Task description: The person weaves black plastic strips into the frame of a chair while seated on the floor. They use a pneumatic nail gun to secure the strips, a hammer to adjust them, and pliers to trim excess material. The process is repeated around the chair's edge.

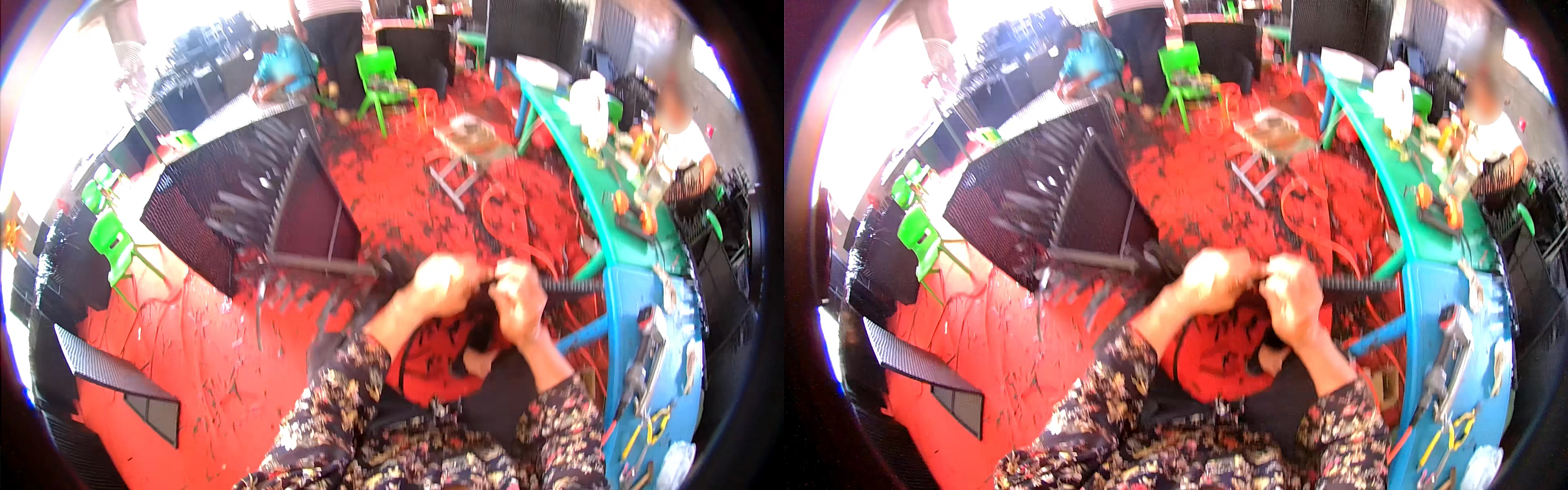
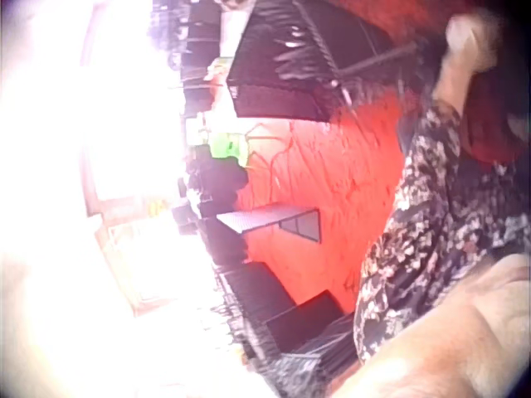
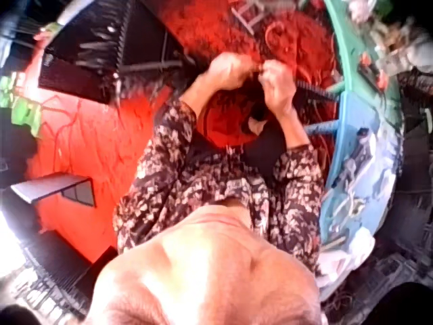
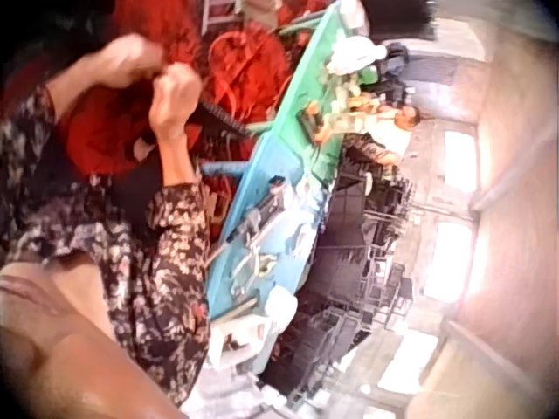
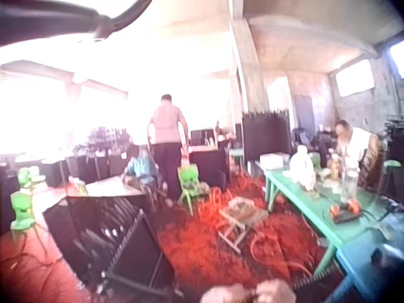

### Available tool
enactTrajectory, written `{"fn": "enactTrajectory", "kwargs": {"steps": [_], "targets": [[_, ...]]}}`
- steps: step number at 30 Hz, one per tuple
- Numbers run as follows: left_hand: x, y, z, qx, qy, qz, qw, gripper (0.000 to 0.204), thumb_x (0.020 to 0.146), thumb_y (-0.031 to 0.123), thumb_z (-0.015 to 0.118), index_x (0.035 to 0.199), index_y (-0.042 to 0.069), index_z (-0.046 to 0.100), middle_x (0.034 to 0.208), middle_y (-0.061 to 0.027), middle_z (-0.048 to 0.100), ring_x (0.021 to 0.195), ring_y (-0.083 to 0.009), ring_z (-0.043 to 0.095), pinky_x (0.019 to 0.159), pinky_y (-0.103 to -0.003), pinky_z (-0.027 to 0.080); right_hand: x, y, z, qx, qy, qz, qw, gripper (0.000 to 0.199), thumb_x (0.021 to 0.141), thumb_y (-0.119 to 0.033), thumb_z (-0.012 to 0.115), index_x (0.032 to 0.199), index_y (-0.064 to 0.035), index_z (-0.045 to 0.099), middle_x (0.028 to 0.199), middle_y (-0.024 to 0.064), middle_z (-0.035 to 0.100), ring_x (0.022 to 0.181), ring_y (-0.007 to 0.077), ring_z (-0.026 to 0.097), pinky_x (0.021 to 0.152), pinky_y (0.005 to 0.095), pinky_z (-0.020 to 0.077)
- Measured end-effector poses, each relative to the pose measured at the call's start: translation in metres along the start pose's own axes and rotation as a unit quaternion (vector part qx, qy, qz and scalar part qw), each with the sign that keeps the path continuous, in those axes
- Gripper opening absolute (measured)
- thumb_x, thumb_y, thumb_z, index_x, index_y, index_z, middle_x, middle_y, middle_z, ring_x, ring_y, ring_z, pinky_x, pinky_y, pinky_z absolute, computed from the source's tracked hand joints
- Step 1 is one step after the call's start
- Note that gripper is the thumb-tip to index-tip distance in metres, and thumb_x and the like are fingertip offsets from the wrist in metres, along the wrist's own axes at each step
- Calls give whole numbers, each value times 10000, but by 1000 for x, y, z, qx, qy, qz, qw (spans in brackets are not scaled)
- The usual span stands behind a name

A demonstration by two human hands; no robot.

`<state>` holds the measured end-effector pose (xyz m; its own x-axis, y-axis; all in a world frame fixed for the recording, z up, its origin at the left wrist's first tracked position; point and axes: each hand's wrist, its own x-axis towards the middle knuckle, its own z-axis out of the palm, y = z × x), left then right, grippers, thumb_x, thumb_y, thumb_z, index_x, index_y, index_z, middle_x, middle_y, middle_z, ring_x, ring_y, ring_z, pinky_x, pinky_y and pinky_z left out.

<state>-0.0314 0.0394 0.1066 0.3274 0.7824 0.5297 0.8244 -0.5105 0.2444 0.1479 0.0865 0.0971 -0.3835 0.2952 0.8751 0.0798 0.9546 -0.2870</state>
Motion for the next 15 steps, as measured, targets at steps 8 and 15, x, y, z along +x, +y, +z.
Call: {"fn": "enactTrajectory", "kwargs": {"steps": [8,15], "targets": [[-5,7,-6,-29,19,-6,999,259,751,101,647,1008,136,655,797,-83,626,765,-304,629,648,-393,512,-5,-33,1,359,76,286,885,98,900,4,587,852,-15,504,804,75,627,572,28,401,498,177,336],[-18,17,10,11,34,-32,999,166,752,143,670,893,74,618,763,-92,606,714,-309,618,636,-402,499,-14,-48,-3,463,133,447,754,68,896,6,560,859,-21,509,756,111,590,609,118,522,489,202,371]]}}
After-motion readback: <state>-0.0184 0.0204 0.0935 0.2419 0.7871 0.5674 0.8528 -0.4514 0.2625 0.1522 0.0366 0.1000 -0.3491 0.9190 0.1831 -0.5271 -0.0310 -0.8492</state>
